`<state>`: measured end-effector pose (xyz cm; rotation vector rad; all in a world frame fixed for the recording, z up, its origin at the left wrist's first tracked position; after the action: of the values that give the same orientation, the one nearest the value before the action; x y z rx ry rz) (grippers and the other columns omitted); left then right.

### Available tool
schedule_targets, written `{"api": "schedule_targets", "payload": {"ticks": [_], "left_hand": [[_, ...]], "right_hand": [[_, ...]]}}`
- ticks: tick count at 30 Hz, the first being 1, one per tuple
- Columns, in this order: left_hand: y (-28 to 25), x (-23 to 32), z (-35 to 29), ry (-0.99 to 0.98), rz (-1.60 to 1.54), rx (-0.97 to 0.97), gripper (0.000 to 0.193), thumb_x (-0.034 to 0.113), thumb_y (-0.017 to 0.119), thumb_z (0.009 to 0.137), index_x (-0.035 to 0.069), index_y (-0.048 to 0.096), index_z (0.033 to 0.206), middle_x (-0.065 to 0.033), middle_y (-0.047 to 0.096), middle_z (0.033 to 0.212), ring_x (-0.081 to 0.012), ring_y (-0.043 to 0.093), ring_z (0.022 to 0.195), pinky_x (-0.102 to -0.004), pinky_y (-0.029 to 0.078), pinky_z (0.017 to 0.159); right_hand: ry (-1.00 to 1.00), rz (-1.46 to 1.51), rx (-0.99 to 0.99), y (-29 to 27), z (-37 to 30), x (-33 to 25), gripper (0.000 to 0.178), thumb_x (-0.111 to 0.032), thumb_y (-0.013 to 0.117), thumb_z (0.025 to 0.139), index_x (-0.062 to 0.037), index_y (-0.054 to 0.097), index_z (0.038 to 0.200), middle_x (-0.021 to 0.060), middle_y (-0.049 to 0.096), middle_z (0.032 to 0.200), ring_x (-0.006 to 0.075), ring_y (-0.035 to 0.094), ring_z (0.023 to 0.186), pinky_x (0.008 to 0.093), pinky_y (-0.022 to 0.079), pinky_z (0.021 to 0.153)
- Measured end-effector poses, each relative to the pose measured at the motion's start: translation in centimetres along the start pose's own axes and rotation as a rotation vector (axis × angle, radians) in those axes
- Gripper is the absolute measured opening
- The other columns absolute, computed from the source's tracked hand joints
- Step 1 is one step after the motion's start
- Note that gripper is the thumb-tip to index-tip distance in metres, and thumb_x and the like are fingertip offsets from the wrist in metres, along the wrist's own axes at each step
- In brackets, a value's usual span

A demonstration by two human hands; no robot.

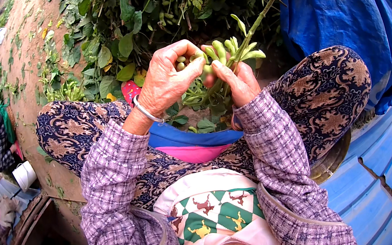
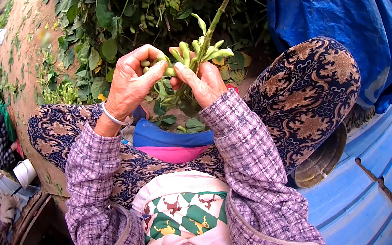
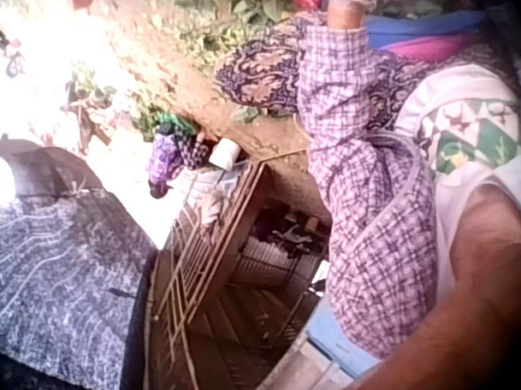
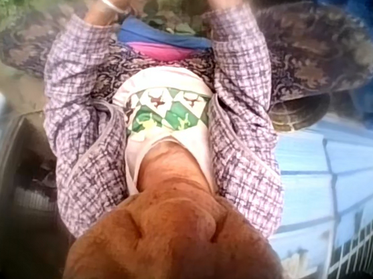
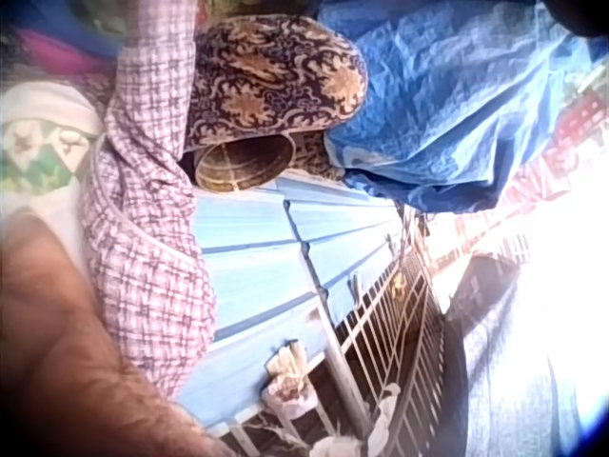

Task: The person sits cross-legged on the ground and shells green soybeans by hand. They remove the beans from the pods and drop them into a white bucket placed between their legs, while discarding the empty pods onto the ground.

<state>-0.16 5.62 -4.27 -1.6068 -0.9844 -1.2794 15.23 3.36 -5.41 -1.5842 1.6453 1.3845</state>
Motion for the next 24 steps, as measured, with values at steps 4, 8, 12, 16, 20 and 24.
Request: {"api": "schedule_targets", "payload": {"ticks": [4, 8, 12, 16, 20, 24], "left_hand": [[0.3, -0.1, 0.2, -0.121, -0.111, 0.091, 0.007, 0.008, 0.051, 0.084, 0.003, 0.055, 0.087, 0.0066, 0.046, 0.064, 0.0003, 0.038, 0.051, -0.0152, 0.03, 0.044], [0.2, -0.1, 0.5, -0.211, -0.441, 0.093, 0.011, 0.008, 0.05, 0.085, 0.002, 0.054, 0.092, 0.0026, 0.049, 0.066, -0.0022, 0.038, 0.05, -0.0162, 0.03, 0.044], [-0.9, 0.2, 0.7, -0.102, -0.739, 0.125, 0.01, 0.01, 0.05, 0.087, 0.003, 0.052, 0.093, -0.0018, 0.052, 0.076, -0.004, 0.043, 0.059, -0.0177, 0.034, 0.048], [0.7, -0.4, 0.3, -0.268, -0.595, -0.018, 0.016, 0.017, 0.054, 0.087, 0.003, 0.056, 0.093, 0.0015, 0.052, 0.07, -0.0014, 0.04, 0.053, -0.014, 0.032, 0.044], [1.7, 0.3, 0.0, -0.287, -0.684, -0.124, 0.014, 0.012, 0.054, 0.085, 0.002, 0.056, 0.095, 0.0004, 0.056, 0.072, -0.0005, 0.041, 0.052, -0.0135, 0.033, 0.044], [2.0, 1.8, 0.2, -0.257, -0.66, -0.168, 0.017, 0.014, 0.054, 0.085, 0.003, 0.054, 0.098, -0.0026, 0.058, 0.075, -0.0015, 0.044, 0.054, -0.0141, 0.034, 0.045]], "right_hand": [[-0.024, -0.015, -0.027, -0.1, -0.1, 0.1, 0.043, -0.013, 0.054, 0.086, 0.0012, 0.041, 0.124, 0.0035, 0.056, 0.091, 0.009, 0.054, 0.069, 0.0229, 0.046, 0.067], [-0.076, 0.054, 0.015, -0.5, 0.0, 0.1, 0.044, -0.012, 0.057, 0.085, 0.0012, 0.042, 0.123, 0.0033, 0.056, 0.092, 0.009, 0.055, 0.07, 0.0222, 0.046, 0.067], [-0.142, 0.074, 0.098, -0.9, 0.1, -0.2, 0.044, -0.011, 0.056, 0.085, 0.0003, 0.042, 0.124, 0.0036, 0.056, 0.095, 0.0088, 0.055, 0.071, 0.0221, 0.046, 0.067], [-0.191, 0.141, 0.088, -1.0, 0.3, 0.2, 0.042, -0.011, 0.054, 0.086, -0.0007, 0.042, 0.125, 0.0038, 0.056, 0.101, 0.0081, 0.053, 0.072, 0.0208, 0.045, 0.068], [-0.196, 0.093, 0.03, -0.7, 0.0, -0.1, 0.044, -0.01, 0.054, 0.086, 0.0003, 0.04, 0.126, 0.0061, 0.057, 0.106, 0.0064, 0.05, 0.071, 0.0195, 0.043, 0.068], [-0.3, 0.11, 0.113, -0.8, 0.1, 0.1, 0.043, -0.01, 0.053, 0.086, 0.0005, 0.039, 0.126, 0.0079, 0.056, 0.109, 0.0084, 0.053, 0.081, 0.0198, 0.043, 0.07]]}}
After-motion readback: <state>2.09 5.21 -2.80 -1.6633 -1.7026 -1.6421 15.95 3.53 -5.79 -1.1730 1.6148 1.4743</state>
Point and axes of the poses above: each hand's wrist, its own z-axis towards the middle knuckle, its own y-axis out of the palm, x = y × z, the point moved 2 cm from there along z, towards the middle knuckle
